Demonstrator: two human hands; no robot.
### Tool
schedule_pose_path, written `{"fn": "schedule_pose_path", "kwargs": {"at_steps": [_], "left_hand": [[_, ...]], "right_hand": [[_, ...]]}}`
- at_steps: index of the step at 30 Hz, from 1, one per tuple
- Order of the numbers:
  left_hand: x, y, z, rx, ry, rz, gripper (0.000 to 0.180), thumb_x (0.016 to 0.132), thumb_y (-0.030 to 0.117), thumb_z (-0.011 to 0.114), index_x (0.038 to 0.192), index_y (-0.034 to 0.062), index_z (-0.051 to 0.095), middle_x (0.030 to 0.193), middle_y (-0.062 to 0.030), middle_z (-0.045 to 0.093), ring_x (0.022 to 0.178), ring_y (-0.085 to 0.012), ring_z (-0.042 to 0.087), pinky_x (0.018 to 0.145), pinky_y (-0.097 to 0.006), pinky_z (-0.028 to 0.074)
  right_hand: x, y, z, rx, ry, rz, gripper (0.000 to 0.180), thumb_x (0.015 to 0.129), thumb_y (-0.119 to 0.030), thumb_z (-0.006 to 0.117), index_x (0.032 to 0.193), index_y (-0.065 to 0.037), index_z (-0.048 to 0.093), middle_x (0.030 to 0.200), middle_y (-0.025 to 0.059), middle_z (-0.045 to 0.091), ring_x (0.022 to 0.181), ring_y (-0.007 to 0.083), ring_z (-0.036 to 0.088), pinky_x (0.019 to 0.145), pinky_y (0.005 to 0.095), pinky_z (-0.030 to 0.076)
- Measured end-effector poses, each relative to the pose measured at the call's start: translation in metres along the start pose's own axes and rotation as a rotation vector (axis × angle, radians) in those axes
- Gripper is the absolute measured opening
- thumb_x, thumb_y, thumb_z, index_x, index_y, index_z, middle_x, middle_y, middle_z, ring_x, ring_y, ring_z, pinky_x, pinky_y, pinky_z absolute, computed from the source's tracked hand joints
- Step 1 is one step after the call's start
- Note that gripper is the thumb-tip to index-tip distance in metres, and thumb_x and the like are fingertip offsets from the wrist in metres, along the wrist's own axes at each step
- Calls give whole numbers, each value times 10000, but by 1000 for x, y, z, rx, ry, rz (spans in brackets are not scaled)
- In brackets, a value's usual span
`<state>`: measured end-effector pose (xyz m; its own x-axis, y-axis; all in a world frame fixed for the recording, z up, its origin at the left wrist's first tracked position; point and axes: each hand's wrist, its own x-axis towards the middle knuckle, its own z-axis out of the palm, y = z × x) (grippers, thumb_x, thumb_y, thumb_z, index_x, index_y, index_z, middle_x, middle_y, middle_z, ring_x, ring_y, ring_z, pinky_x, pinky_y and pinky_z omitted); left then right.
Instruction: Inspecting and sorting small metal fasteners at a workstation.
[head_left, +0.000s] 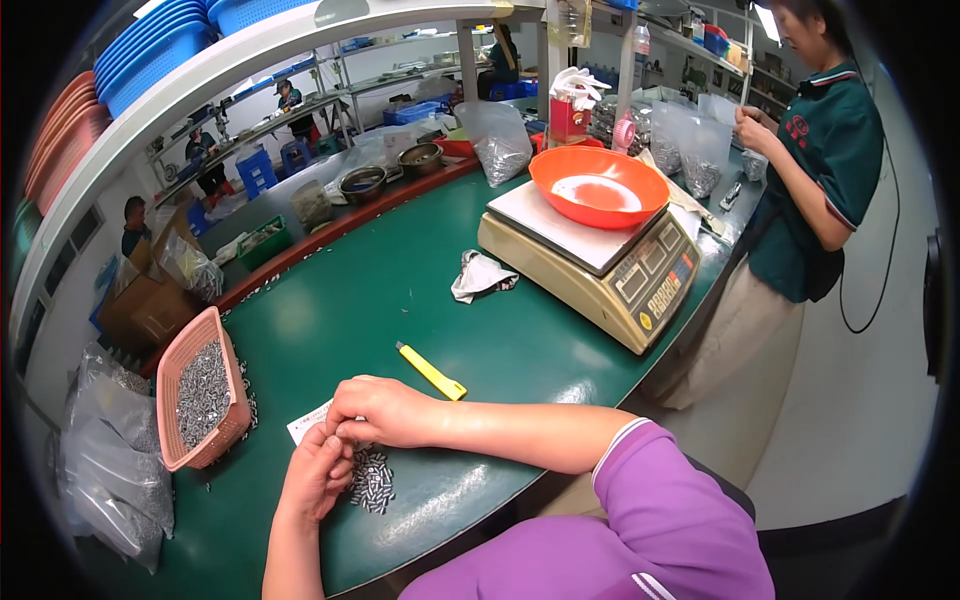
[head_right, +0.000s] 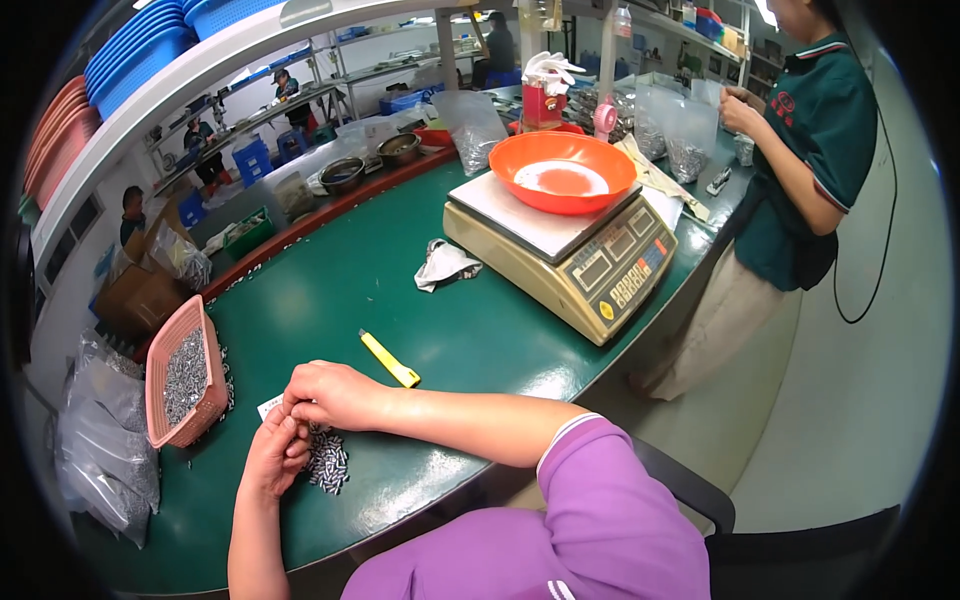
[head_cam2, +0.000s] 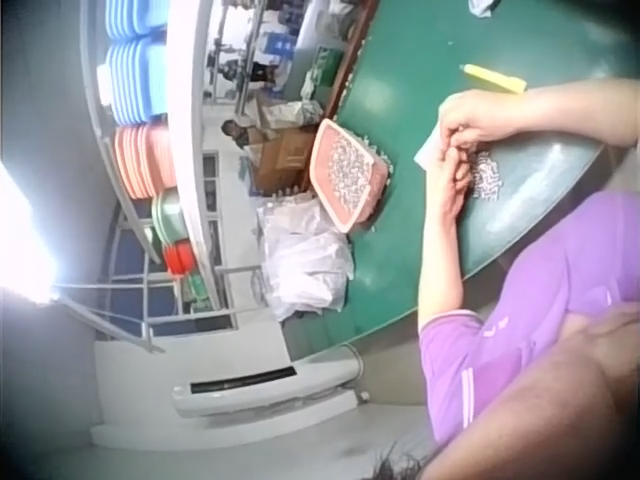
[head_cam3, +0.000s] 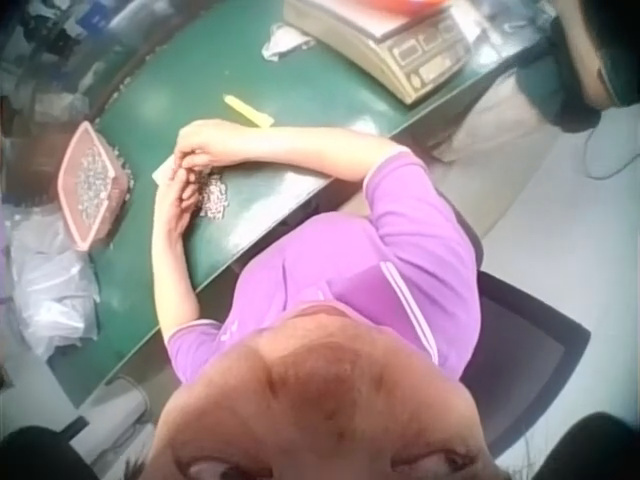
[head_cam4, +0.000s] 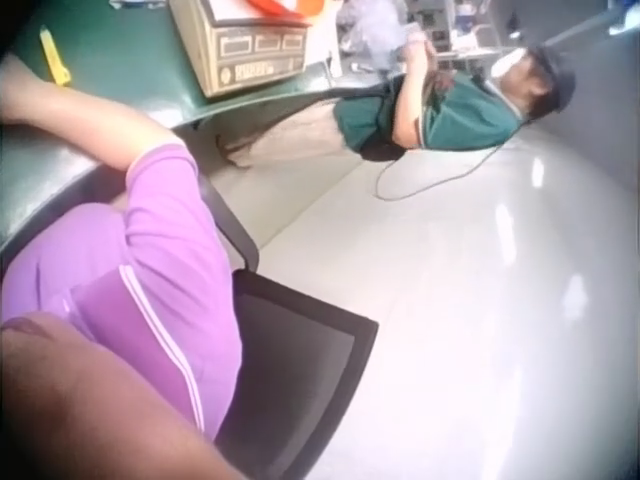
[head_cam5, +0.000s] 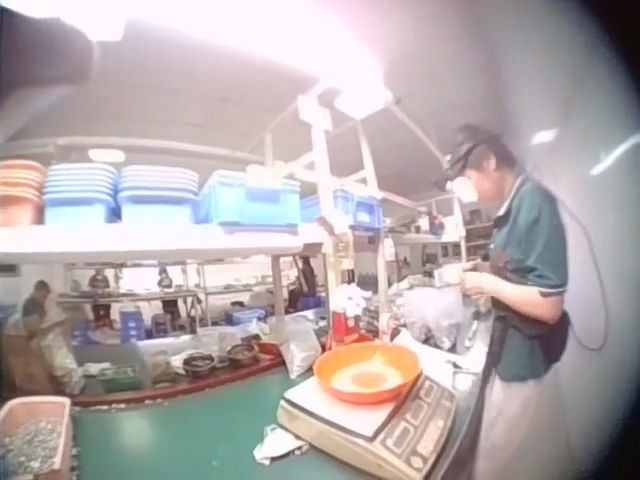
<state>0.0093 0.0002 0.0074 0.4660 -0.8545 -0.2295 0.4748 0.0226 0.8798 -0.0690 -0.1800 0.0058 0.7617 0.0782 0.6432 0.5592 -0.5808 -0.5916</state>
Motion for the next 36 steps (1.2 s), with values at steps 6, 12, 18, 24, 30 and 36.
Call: {"fn": "schedule_pose_path", "kwargs": {"at_steps": [6, 12, 18, 24, 30, 36], "left_hand": [[1, 0, -2, 5, 25, 10, 109, 933, 142, 551, 1020, 86, 515, 796, -20, 533, 507, -42, 380, 406, -150, 285], [1, -1, -5, 5, 37, 21, 82, 939, 141, 539, 1001, 91, 517, 782, -11, 532, 508, -35, 381, 406, -147, 283], [2, -1, -3, 51, 51, 35, 86, 927, 136, 557, 990, 94, 517, 777, -9, 527, 509, -36, 379, 403, -150, 276], [-3, 2, 3, 60, 52, 21, 151, 932, 148, 540, 1048, 60, 501, 761, -4, 496, 497, -30, 356, 401, -153, 262], [3, -1, -3, -9, -28, 34, 157, 973, 199, 463, 1010, 48, 484, 793, -26, 520, 494, -41, 351, 386, -166, 243], [0, 1, -7, -56, -40, 24, 172, 982, 201, 440, 1002, 46, 509, 835, -46, 529, 531, -48, 366, 400, -159, 249]], "right_hand": [[-1, 1, 0, 88, -12, 42, 110, 805, -122, 651, 900, -69, 635, 868, 72, 598, 863, 251, 584, 768, 352, 474], [1, -8, -2, 147, -40, 191, 124, 774, -143, 648, 869, -65, 639, 887, 99, 615, 878, 275, 595, 774, 379, 484], [-2, -2, 0, 66, -6, 125, 101, 807, -141, 639, 887, -80, 631, 864, 70, 596, 867, 250, 581, 770, 361, 476], [0, 1, 2, 64, -10, 68, 94, 800, -131, 635, 876, -77, 648, 865, 86, 611, 863, 267, 596, 777, 367, 480], [1, 6, -1, -49, 73, 93, 112, 833, -92, 605, 929, -49, 646, 897, 100, 632, 874, 268, 613, 764, 360, 495], [2, 6, 0, -27, 8, 223, 137, 854, -62, 580, 974, -52, 645, 924, 108, 623, 886, 237, 617, 795, 354, 494]]}}
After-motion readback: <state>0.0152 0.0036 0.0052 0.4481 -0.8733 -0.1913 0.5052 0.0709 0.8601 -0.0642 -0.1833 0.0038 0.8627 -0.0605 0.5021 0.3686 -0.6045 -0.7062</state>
